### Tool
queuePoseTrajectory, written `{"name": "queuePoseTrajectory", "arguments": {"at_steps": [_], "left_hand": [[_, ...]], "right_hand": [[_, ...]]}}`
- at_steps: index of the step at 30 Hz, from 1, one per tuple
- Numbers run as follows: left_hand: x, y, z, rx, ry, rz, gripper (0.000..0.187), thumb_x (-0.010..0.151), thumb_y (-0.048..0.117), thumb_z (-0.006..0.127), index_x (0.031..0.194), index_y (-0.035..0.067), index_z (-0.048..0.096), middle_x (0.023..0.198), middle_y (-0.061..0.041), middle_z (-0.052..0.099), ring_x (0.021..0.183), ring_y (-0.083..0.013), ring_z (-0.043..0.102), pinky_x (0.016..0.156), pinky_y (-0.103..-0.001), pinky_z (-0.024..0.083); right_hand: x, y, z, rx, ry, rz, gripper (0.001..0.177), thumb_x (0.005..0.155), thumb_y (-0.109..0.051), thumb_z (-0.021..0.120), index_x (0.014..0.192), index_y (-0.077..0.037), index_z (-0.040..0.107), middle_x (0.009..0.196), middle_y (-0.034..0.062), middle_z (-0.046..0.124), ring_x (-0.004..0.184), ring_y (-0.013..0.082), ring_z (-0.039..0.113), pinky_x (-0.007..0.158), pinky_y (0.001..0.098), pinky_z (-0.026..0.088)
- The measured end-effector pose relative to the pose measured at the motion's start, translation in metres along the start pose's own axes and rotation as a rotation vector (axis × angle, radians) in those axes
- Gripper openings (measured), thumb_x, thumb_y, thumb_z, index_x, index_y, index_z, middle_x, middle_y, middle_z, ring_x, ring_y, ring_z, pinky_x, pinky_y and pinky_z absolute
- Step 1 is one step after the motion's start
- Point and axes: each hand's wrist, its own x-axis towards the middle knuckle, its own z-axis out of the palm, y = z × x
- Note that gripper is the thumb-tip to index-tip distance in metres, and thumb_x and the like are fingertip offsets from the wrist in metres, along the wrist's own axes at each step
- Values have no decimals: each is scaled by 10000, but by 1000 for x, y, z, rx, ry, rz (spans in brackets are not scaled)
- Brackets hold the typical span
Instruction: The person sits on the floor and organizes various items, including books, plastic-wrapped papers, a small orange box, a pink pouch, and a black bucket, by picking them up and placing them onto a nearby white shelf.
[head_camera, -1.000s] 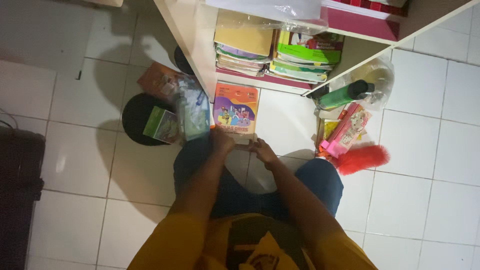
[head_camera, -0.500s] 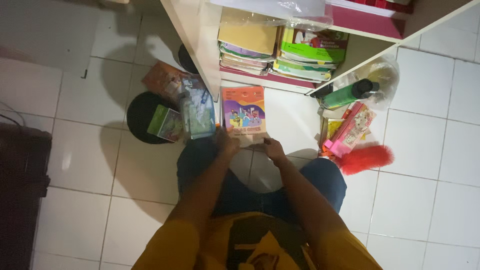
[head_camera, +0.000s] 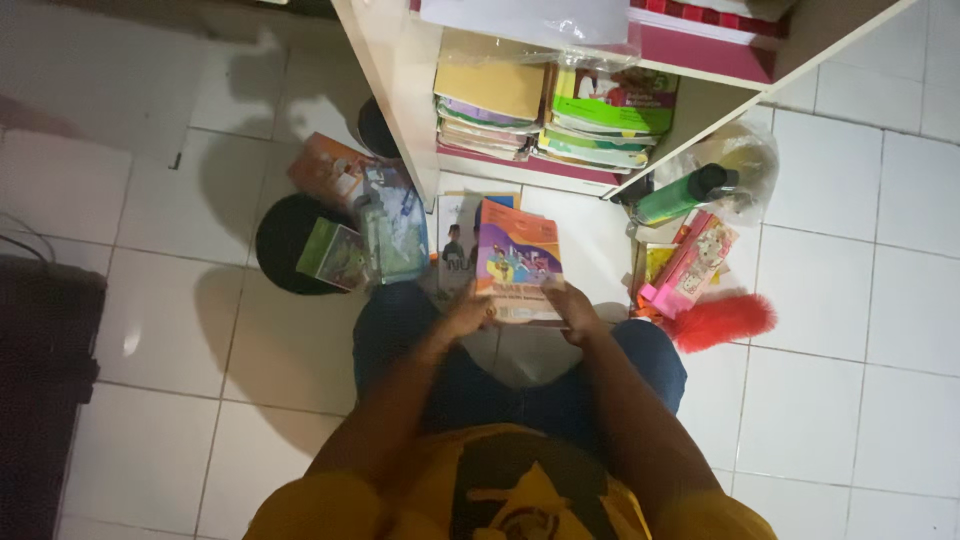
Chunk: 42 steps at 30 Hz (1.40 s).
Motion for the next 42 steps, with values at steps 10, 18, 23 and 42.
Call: {"name": "queuePoseTrajectory", "arguments": {"at_steps": [10,18,23,42], "left_hand": [[-118,136,16,-500,-109,171,489,914,123,626,1378,50,491,1278,-183,642,1072,-319,703,856,-519,625],[-158,198,22,-351,58,680,353,954,110,700,1258,-41,600,1177,-147,718,1057,-227,703,916,-380,580],[-190,239,9,-293,45,765,335,997,135,646,1286,-30,605,1183,-118,721,1058,-175,689,936,-343,567],[-259,572,-78,660,721,1691,602,981,127,823,1467,63,473,1360,-169,635,1181,-335,695,978,-432,593]], "right_hand": [[-143,-92,42,-333,120,-502,390,1053,-149,635,1410,-9,562,955,163,627,701,200,492,597,340,393],[-212,-141,47,-367,-48,-483,539,945,-94,589,1466,-36,465,1024,117,676,646,158,527,541,355,509],[-238,-149,55,-310,-217,-699,518,980,-74,569,1465,-8,399,1130,119,706,788,180,718,701,340,608],[-266,-460,164,95,-357,-1143,340,1028,12,547,1356,101,550,1094,169,676,797,183,648,673,290,561]]}}
